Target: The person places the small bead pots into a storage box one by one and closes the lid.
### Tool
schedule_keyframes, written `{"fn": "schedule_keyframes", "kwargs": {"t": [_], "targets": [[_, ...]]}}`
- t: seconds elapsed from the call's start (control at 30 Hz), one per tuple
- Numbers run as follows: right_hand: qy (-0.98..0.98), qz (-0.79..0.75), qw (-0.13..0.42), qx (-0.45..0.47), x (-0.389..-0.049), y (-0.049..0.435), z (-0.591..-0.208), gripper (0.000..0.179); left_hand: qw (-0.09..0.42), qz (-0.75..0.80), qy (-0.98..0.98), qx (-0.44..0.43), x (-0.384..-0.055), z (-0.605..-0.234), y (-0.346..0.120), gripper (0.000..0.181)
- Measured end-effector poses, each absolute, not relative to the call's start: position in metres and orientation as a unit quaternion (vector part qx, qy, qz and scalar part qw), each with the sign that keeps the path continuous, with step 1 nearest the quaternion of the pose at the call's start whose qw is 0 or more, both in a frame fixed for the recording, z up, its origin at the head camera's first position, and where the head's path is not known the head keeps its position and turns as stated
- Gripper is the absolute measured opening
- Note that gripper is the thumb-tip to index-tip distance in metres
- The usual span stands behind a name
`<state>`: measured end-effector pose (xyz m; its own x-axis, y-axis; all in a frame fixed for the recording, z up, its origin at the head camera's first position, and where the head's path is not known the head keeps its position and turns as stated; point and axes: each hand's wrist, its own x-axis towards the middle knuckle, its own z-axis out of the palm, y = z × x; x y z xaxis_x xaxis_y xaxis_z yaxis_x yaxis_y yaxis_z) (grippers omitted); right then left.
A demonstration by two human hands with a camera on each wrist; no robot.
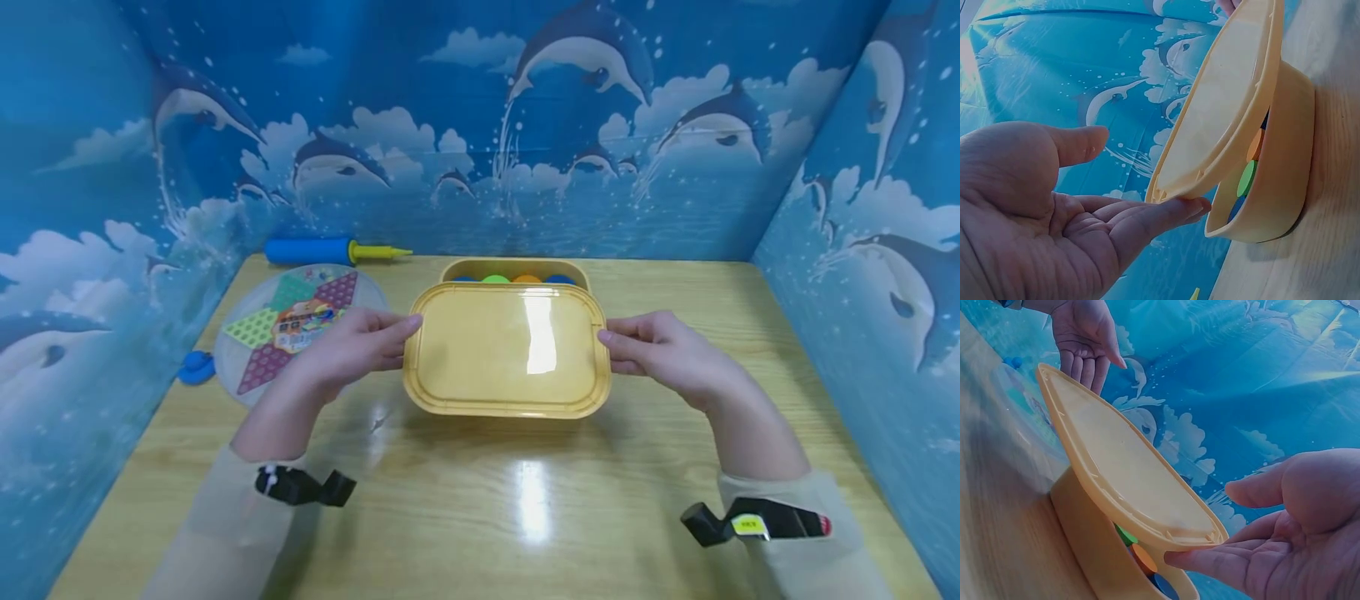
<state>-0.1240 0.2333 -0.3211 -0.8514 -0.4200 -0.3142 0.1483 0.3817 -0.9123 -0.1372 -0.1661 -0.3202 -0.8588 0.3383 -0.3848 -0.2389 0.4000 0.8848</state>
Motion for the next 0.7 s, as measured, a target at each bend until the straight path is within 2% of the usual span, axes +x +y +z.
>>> {"fn": "schedule_keyframes", "kwargs": {"t": [0.27, 0.5, 0.7], "targets": [[0.794, -0.545, 0.259, -0.075, -0.139, 0.232, -0.315, 0.058, 0.264, 0.539, 0.800, 0.024, -0.155, -0.315, -0.163, 0.066], [0.788, -0.550, 0.266, -0.070, -0.156, 0.233, -0.313, 0.057, 0.264, 0.537, 0.801, 0.002, -0.171, -0.314, -0.157, 0.061], [0.786, -0.550, 0.276, -0.056, -0.171, 0.235, -0.315, 0.062, 0.264, 0.534, 0.803, -0.029, -0.187, -0.319, -0.151, 0.062]]}}
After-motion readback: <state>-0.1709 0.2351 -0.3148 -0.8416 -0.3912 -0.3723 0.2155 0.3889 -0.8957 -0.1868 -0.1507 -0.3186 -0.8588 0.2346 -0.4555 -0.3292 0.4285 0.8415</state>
